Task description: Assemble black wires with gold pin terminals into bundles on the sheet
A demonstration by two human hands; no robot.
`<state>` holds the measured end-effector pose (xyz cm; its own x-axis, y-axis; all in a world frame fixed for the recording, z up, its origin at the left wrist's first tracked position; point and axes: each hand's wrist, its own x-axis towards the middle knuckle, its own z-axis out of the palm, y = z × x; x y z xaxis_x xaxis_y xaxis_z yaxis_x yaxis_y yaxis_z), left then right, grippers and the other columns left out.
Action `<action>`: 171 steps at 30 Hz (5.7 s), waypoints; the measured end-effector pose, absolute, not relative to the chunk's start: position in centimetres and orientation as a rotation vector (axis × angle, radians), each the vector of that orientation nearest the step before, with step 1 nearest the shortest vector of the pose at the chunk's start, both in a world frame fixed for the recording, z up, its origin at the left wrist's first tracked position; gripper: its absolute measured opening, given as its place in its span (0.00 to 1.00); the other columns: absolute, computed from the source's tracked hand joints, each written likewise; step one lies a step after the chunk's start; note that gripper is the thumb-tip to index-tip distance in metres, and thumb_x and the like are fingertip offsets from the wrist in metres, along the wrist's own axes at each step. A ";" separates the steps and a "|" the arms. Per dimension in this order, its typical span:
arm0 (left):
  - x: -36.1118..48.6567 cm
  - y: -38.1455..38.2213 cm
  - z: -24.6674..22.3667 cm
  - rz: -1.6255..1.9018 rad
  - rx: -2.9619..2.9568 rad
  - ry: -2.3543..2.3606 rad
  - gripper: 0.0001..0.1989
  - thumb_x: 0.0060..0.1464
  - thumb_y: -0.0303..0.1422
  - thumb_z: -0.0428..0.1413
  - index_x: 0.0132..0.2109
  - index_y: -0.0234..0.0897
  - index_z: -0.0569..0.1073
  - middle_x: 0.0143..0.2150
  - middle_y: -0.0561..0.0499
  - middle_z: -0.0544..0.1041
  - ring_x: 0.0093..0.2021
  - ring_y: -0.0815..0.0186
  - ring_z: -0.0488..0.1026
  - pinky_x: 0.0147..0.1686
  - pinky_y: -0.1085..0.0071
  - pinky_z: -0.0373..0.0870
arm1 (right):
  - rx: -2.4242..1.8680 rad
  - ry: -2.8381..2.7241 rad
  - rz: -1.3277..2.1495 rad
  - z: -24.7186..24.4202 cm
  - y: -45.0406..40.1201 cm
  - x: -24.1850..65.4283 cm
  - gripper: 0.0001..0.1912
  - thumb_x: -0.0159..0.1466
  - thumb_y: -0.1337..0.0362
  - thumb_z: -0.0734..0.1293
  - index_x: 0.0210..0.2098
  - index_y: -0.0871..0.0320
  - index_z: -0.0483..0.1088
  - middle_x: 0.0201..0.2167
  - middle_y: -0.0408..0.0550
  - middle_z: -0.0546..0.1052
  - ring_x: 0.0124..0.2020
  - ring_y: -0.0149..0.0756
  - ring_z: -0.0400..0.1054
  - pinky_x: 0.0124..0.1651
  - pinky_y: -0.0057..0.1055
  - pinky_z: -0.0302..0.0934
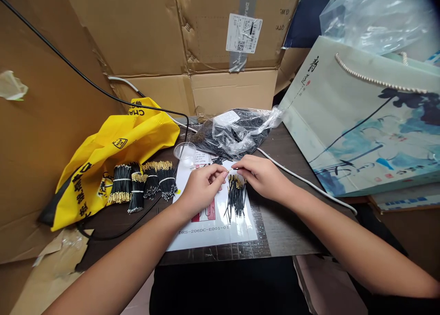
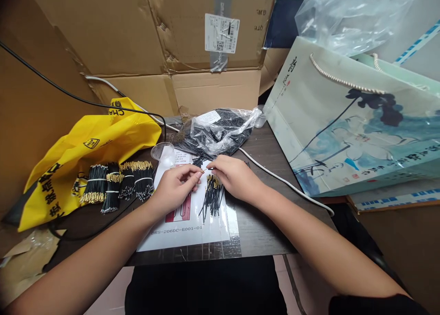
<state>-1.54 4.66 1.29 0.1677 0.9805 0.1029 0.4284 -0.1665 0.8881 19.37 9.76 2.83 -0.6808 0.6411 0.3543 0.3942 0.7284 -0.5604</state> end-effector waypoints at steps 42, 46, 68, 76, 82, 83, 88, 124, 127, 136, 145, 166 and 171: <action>-1.5 4.6 1.4 0.802 2.203 1.361 0.08 0.63 0.33 0.51 0.41 0.39 0.76 0.37 0.53 0.77 0.39 0.69 0.72 0.40 0.70 0.65 | -0.732 -2.393 0.136 0.2 8.5 19.6 0.09 0.68 0.63 0.63 0.40 0.59 0.74 0.32 0.48 0.75 0.34 0.35 0.65 0.40 0.34 0.58; -1.4 4.5 1.3 0.812 2.209 1.337 0.08 0.63 0.33 0.52 0.41 0.38 0.76 0.36 0.53 0.77 0.37 0.69 0.71 0.39 0.71 0.66 | -0.708 -2.404 0.064 0.1 8.3 19.4 0.09 0.69 0.62 0.63 0.39 0.59 0.75 0.31 0.47 0.77 0.33 0.35 0.65 0.38 0.34 0.55; -1.2 4.0 1.4 0.910 2.277 1.292 0.09 0.62 0.32 0.53 0.41 0.39 0.78 0.38 0.54 0.81 0.38 0.70 0.76 0.40 0.73 0.68 | -0.771 -2.236 0.369 0.1 7.9 19.1 0.11 0.65 0.61 0.68 0.29 0.58 0.73 0.24 0.43 0.76 0.27 0.31 0.64 0.42 0.34 0.55; -0.9 3.8 1.7 0.923 2.086 1.277 0.08 0.61 0.35 0.56 0.40 0.39 0.78 0.36 0.53 0.81 0.35 0.70 0.76 0.38 0.72 0.70 | -0.782 -2.194 0.432 0.5 7.8 19.5 0.16 0.68 0.53 0.64 0.31 0.58 0.73 0.24 0.43 0.75 0.27 0.32 0.65 0.44 0.36 0.55; -0.7 3.3 1.9 0.902 1.583 1.280 0.12 0.53 0.41 0.62 0.37 0.37 0.77 0.33 0.52 0.78 0.21 0.73 0.71 0.20 0.75 0.66 | -0.800 -2.016 0.598 0.9 7.6 20.3 0.30 0.73 0.49 0.46 0.35 0.58 0.71 0.27 0.45 0.73 0.30 0.33 0.66 0.47 0.39 0.55; -0.8 3.3 1.9 0.885 1.519 1.268 0.12 0.53 0.42 0.62 0.37 0.37 0.76 0.33 0.52 0.78 0.19 0.74 0.69 0.18 0.75 0.64 | -0.804 -2.001 0.611 0.8 7.6 20.3 0.29 0.73 0.50 0.45 0.34 0.58 0.71 0.27 0.45 0.73 0.30 0.33 0.66 0.48 0.39 0.55; -1.0 4.2 2.0 1.049 1.488 1.113 0.12 0.48 0.39 0.66 0.31 0.35 0.75 0.34 0.51 0.77 0.33 0.70 0.73 0.34 0.73 0.71 | -0.768 -2.071 0.596 0.7 7.4 19.8 0.22 0.73 0.58 0.51 0.32 0.58 0.70 0.26 0.45 0.73 0.30 0.33 0.65 0.46 0.38 0.55; -0.4 3.7 1.0 0.358 2.491 1.437 0.18 0.59 0.41 0.52 0.24 0.37 0.65 0.23 0.51 0.69 0.28 0.64 0.62 0.33 0.66 0.56 | -1.654 -2.640 0.383 3.4 11.2 26.5 0.11 0.58 0.63 0.66 0.20 0.55 0.72 0.19 0.45 0.72 0.20 0.30 0.60 0.23 0.31 0.46; -0.3 3.6 1.0 0.344 2.494 1.431 0.17 0.59 0.39 0.52 0.24 0.37 0.65 0.24 0.50 0.69 0.29 0.64 0.63 0.34 0.65 0.57 | -1.687 -2.651 0.328 2.9 11.1 26.2 0.10 0.58 0.63 0.66 0.21 0.54 0.73 0.20 0.45 0.73 0.19 0.31 0.59 0.22 0.30 0.45; -0.2 3.6 0.7 0.381 2.479 1.439 0.16 0.60 0.34 0.48 0.24 0.36 0.66 0.24 0.49 0.70 0.29 0.64 0.63 0.34 0.64 0.58 | -1.632 -2.606 0.297 2.9 11.1 26.3 0.21 0.63 0.52 0.63 0.18 0.56 0.69 0.18 0.45 0.71 0.16 0.29 0.57 0.21 0.31 0.43; -0.5 4.1 1.0 0.549 2.282 1.400 0.18 0.58 0.32 0.50 0.20 0.36 0.64 0.19 0.54 0.65 0.25 0.69 0.61 0.32 0.69 0.58 | -1.267 -2.487 0.463 3.0 11.8 22.1 0.06 0.64 0.62 0.66 0.37 0.53 0.75 0.28 0.41 0.77 0.27 0.31 0.67 0.29 0.29 0.52; -1.8 4.4 2.4 1.318 1.383 1.230 0.10 0.64 0.38 0.49 0.39 0.37 0.70 0.19 0.58 0.68 0.22 0.74 0.66 0.26 0.77 0.63 | -0.942 -2.926 0.213 2.3 13.8 12.9 0.06 0.63 0.67 0.63 0.38 0.59 0.72 0.35 0.52 0.78 0.34 0.38 0.71 0.32 0.30 0.50; -1.7 4.7 2.4 1.361 1.354 1.221 0.12 0.63 0.39 0.52 0.36 0.35 0.69 0.28 0.53 0.74 0.26 0.74 0.71 0.29 0.77 0.69 | -0.931 -2.766 0.304 2.1 13.6 13.4 0.06 0.65 0.69 0.62 0.34 0.60 0.71 0.34 0.49 0.76 0.32 0.33 0.67 0.33 0.29 0.51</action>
